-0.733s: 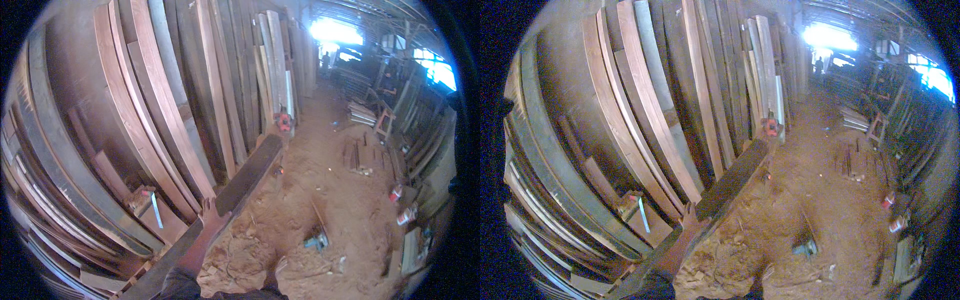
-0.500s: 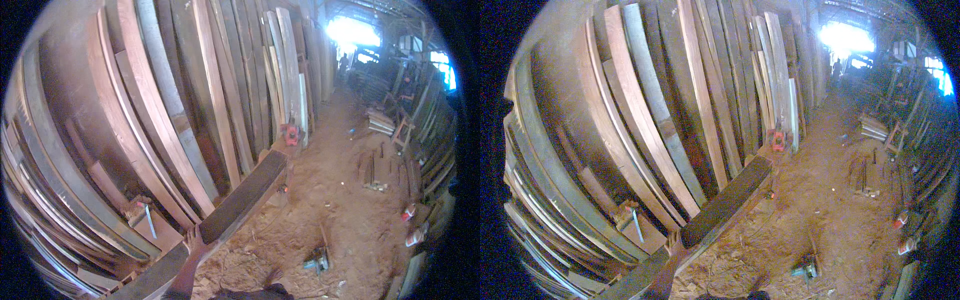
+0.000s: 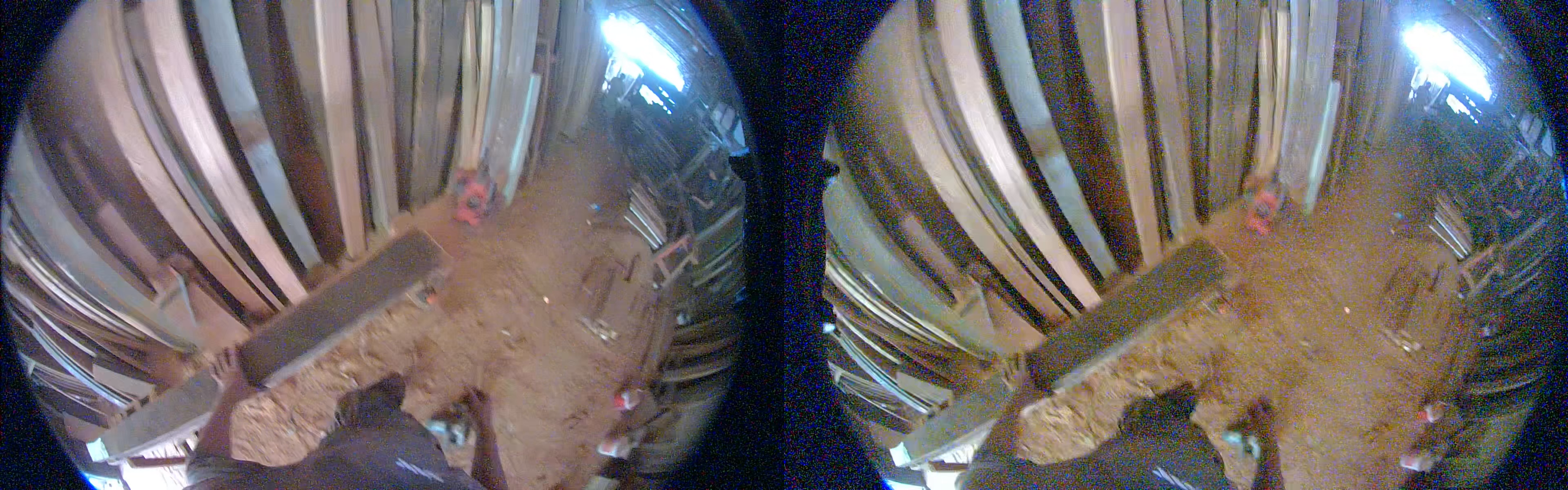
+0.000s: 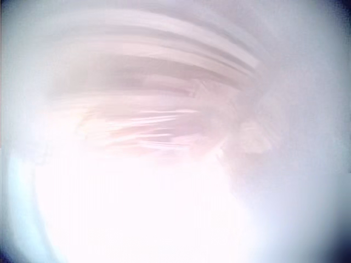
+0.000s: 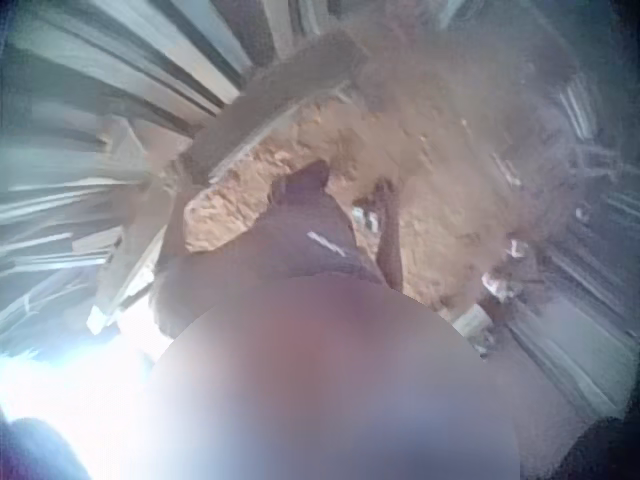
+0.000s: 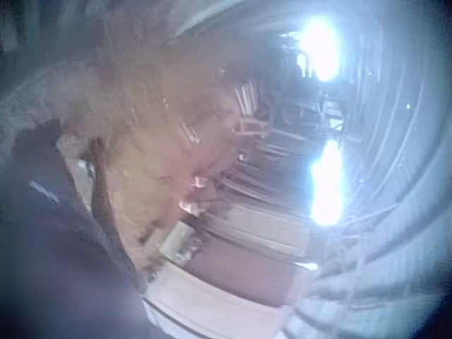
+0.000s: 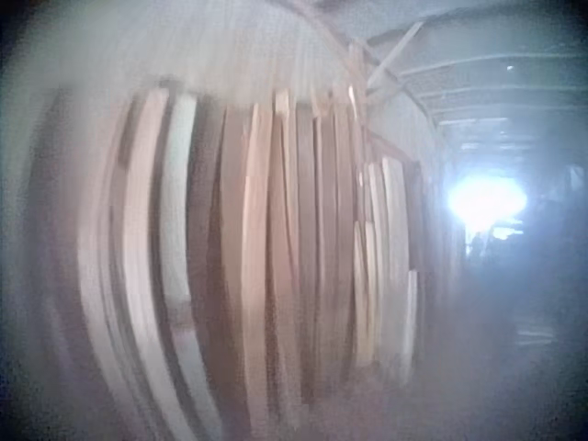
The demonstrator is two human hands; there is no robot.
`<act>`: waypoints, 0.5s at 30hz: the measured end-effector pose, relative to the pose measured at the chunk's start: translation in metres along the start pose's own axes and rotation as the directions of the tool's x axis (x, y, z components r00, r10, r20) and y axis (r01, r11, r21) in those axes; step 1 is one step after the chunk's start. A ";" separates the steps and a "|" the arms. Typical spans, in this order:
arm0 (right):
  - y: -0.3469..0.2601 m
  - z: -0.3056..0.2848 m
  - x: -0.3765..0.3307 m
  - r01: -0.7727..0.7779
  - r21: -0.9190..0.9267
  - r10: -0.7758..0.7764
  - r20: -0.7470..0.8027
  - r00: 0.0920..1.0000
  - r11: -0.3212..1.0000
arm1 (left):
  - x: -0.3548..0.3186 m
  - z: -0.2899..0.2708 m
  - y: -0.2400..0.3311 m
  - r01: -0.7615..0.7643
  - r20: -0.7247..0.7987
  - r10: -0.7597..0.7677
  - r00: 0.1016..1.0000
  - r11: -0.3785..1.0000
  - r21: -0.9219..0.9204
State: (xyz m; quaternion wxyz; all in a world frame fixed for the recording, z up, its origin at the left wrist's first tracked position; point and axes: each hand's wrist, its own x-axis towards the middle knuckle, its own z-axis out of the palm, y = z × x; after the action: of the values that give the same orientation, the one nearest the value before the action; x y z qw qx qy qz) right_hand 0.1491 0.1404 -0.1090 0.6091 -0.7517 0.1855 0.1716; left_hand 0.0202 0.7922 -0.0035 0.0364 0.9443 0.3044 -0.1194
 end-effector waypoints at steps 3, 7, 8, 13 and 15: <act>-0.052 0.021 0.030 -0.041 -0.002 0.041 0.086 0.995 0.999 | -0.027 -0.004 -0.016 -0.028 -0.034 0.027 0.999 0.999 -0.025; -0.147 0.036 0.094 0.201 -0.249 -0.142 0.234 0.962 0.947 | -0.071 -0.022 -0.017 0.118 -0.020 -0.121 0.992 0.987 -0.105; -0.167 0.036 0.110 0.395 -0.344 -0.310 0.277 0.909 0.852 | -0.082 -0.029 -0.017 0.177 -0.014 -0.178 0.984 0.982 -0.066; -0.271 0.037 0.163 0.514 -0.504 -0.407 0.315 0.858 0.694 | -0.152 -0.001 -0.031 0.429 -0.145 -0.435 0.889 0.901 -0.066; -0.307 0.060 0.154 0.609 -0.393 -0.458 0.414 0.787 0.689 | -0.174 0.041 -0.043 0.548 -0.310 -0.606 0.733 0.795 -0.259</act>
State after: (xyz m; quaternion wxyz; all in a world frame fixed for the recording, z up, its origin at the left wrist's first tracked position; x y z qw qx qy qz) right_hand 0.4320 0.2470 0.0661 0.4323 -0.8725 -0.1846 0.1331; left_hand -0.1504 0.7225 -0.0002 0.0091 0.8016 0.5922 0.0822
